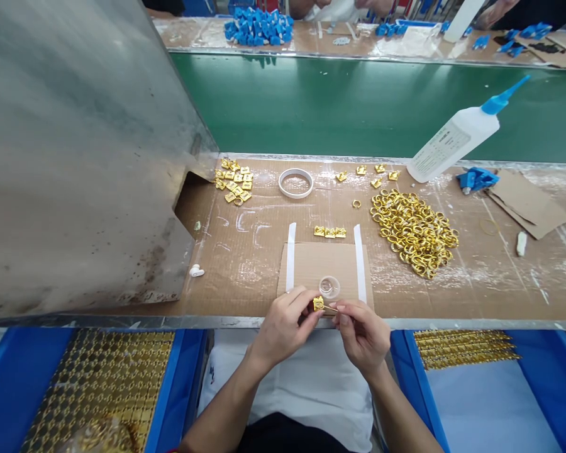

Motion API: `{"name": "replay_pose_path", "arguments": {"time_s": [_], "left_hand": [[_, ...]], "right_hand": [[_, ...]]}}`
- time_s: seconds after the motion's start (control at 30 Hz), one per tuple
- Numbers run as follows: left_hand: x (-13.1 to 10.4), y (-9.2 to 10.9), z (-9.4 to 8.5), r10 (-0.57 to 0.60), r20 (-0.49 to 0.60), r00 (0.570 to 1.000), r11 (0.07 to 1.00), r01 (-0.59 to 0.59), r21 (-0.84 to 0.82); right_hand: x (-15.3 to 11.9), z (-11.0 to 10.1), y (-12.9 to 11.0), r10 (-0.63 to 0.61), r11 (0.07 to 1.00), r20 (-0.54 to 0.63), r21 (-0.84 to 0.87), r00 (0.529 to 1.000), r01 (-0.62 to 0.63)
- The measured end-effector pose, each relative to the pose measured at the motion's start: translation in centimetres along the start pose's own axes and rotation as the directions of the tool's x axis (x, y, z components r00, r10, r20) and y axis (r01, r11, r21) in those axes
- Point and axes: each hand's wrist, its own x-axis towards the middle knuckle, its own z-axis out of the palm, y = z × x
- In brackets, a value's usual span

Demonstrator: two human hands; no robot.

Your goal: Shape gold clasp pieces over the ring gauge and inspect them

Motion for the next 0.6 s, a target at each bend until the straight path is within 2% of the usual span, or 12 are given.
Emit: {"name": "replay_pose_path", "arguments": {"time_s": [0.17,0.27,0.4,0.47,0.6], "left_hand": [[0.0,-0.1,0.0,-0.006,-0.002,1.000,1.000,0.006,-0.005],[0.0,-0.2,0.1,0.003,-0.006,1.000,1.000,-0.003,-0.001],[-0.5,-0.4,0.0,0.032,-0.011,0.999,0.999,-0.032,-0.006],[-0.8,-0.5,0.0,0.065,-0.023,0.998,0.998,-0.066,-0.023],[-1.2,-0.8,-0.1,0.117,-0.046,0.992,0.991,-0.120,-0.059]], "right_hand": [[-0.2,0.2,0.0,0.030,1.000,-0.035,0.002,0.999,-0.030],[-0.3,0.6,0.0,0.084,0.996,-0.137,0.049,0.987,-0.078],[0.3,1.1,-0.4,0.172,0.985,-0.265,0.060,0.949,-0.162],[0.8,1.3,-0.6,0.203,0.979,-0.271,0.026,0.941,-0.204],[1.6,1.7,-0.4,0.188,0.972,-0.204,-0.103,0.961,-0.212]]}}
